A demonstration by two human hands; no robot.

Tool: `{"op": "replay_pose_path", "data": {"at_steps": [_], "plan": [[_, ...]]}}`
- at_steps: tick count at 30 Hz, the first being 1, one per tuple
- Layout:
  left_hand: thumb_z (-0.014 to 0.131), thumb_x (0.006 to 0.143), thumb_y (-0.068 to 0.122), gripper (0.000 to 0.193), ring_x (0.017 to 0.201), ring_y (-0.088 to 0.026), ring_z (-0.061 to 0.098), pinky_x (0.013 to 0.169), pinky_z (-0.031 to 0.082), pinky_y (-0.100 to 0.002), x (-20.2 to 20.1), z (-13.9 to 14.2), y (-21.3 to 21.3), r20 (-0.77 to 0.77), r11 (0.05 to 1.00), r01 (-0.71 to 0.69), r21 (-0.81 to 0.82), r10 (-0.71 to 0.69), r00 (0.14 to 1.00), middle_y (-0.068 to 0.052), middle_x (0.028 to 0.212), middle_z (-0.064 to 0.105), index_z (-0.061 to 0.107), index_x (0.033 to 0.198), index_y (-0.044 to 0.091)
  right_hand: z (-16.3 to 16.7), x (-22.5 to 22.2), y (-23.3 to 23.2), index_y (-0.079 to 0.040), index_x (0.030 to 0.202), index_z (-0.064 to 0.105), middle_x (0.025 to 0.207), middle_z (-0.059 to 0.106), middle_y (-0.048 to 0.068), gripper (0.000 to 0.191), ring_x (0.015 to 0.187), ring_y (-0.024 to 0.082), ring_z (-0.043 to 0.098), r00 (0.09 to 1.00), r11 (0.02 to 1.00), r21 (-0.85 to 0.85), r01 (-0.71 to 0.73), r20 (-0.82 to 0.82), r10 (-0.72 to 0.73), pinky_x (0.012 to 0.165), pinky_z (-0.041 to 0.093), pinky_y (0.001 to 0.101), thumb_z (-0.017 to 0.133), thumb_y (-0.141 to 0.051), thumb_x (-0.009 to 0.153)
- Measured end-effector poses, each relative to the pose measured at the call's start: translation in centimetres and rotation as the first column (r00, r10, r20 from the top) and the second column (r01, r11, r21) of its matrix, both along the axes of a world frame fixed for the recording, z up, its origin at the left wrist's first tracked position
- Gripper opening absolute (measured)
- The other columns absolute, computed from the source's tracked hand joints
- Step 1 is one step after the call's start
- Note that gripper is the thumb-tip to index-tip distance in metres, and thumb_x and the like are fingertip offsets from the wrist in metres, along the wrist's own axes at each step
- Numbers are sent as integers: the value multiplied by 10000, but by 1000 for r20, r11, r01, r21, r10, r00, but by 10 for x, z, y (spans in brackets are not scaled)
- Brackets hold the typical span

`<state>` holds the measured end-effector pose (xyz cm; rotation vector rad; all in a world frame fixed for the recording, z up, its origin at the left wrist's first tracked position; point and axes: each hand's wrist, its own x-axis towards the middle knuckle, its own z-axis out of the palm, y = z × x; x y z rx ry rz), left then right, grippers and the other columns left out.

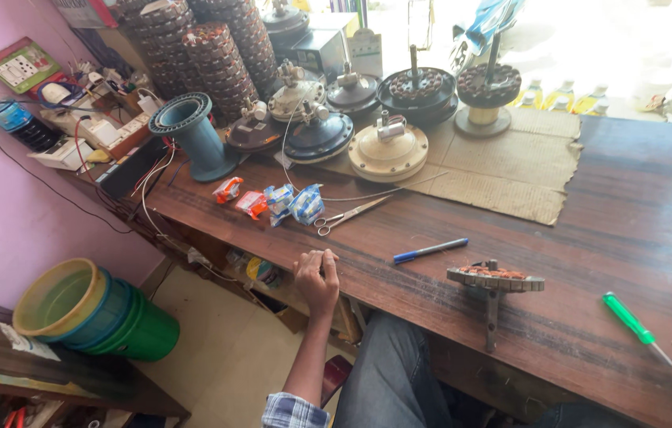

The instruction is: The person winds copper wire by hand around the slots of a motor stator held in a bench vise. They rotate the stator and continue winding the wire into each slot, occasionally using a green screwdriver to adjust the wire.

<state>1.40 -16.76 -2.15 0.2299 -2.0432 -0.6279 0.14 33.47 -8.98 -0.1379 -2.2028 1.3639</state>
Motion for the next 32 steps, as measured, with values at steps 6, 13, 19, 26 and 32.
{"op": "replay_pose_path", "data": {"at_steps": [6,13,19,26,32], "plan": [[577,997,175,267,773,-222,589,748,402,-400,0,0,2,-5,1000,7,2,-7,1000,-4,775,673,685,759,123,0,11,3,-11,1059,644,845,630,30,202,749,67,533,1000,997,-76,8,23,-6,699,413,230,637,-165,1190],[574,1005,174,270,771,-216,588,754,403,-387,1,0,3,-19,1000,22,7,-22,1000,-5,765,665,680,762,120,2,17,4,-1,1049,650,841,640,41,226,781,77,563,999,1000,-25,19,39,-18,729,435,232,651,-163,1207],[584,1004,182,274,747,-218,572,747,401,-385,1,1,2,-20,1000,21,19,-21,1000,-10,748,654,677,756,114,-2,7,3,0,1068,642,861,629,50,229,784,97,543,1000,1000,-3,-6,6,6,786,445,254,545,-191,1150],[592,1000,199,288,747,-217,585,749,409,-400,5,20,9,-11,999,26,40,-26,1000,-21,725,648,687,743,112,0,5,5,0,1084,632,861,621,61,242,772,106,529,998,1000,19,-6,60,5,790,444,268,521,-207,1142],[714,994,335,276,932,-287,612,839,458,-490,-14,73,-52,-189,994,89,-66,-100,977,-113,961,652,612,1039,83,-3,18,16,-27,1053,655,869,652,40,210,784,97,570,999,1000,-23,7,43,-6,744,443,262,635,-171,1204]]}}
